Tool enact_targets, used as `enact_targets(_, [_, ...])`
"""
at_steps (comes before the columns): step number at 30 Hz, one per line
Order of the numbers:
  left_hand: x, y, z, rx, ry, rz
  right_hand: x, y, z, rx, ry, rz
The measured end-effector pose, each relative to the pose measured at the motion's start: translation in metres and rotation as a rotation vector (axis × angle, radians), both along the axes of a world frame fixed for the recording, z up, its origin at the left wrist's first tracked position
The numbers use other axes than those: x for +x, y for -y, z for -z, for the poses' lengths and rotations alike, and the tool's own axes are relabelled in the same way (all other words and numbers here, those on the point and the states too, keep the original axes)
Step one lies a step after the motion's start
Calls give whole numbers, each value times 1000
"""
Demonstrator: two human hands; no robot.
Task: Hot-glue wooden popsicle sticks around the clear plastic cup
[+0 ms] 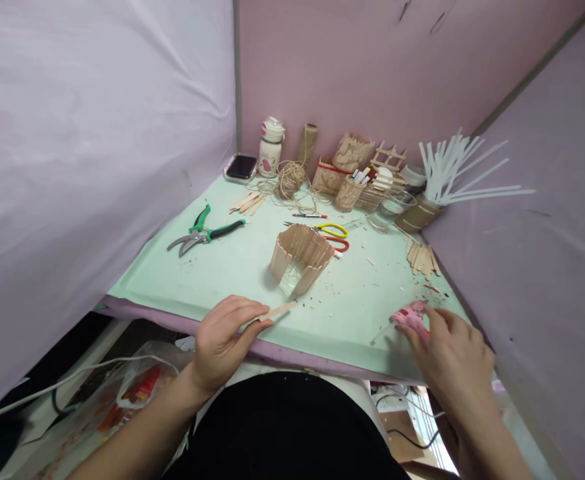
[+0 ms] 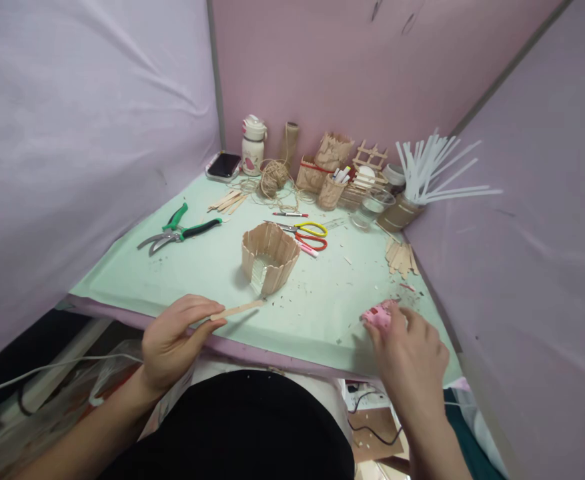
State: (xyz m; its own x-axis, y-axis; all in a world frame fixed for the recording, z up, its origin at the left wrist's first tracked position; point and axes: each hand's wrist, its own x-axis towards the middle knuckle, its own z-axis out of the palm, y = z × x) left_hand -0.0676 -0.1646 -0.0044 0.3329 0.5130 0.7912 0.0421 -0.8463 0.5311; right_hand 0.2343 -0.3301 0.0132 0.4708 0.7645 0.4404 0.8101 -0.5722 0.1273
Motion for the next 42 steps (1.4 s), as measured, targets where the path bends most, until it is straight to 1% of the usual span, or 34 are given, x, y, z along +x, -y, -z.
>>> enact_targets(1, [1,1,-1,5,-6,-5,-14,-5,-9,110,-32,-153])
enact_targets(3, [4,2,-3,24,-15,-19,-46,-19,-23,241,-173,-545])
enact_targets(4, [6,3,-5,33,-21,-29,-64,-28,-28,273,-227,-730])
enact_targets(5, [7,3,-7,40,-23,-39,-82,-37,-30,280,-284,-883])
enact_targets(6, [9,4,-9,48,-24,-49,-98,-47,-31,283,-338,-984])
enact_targets(8, [11,4,-13,63,-25,-66,-122,-65,-27,336,-383,-1067])
enact_targets(11, [12,4,-18,72,-27,-76,-138,-86,-18,417,-402,-1096])
enact_targets(15, [13,2,-21,86,-39,-80,-136,-97,-9,462,-389,-1128])
enact_targets(19, [16,3,-21,95,-53,-72,-136,-103,-7,550,-358,-1118])
enact_targets(22, [14,-1,-24,130,-81,-83,-137,-106,-10,576,-362,-1103])
enact_targets(24, [10,-12,-31,161,-120,-83,-136,-106,-14,583,-396,-1072])
enact_targets(26, [6,-31,-41,199,-179,-76,-132,-105,-20,572,-441,-1031])
enact_targets(28, [6,-56,-54,241,-305,-74,-126,-103,-25,555,-480,-1004])
enact_targets(30, [11,-81,-66,284,-500,-24,-119,-102,-30,538,-507,-990])
enact_targets(33, [25,-107,-77,312,-745,52,-109,-103,-35,524,-519,-968])
enact_targets(36, [40,-116,-81,333,-872,125,-101,-103,-40,514,-496,-943])
enact_targets(39, [52,-115,-82,339,-944,190,-95,-103,-45,510,-466,-936])
enact_targets(42, [65,-110,-82,350,-950,195,-92,-102,-49,509,-449,-907])
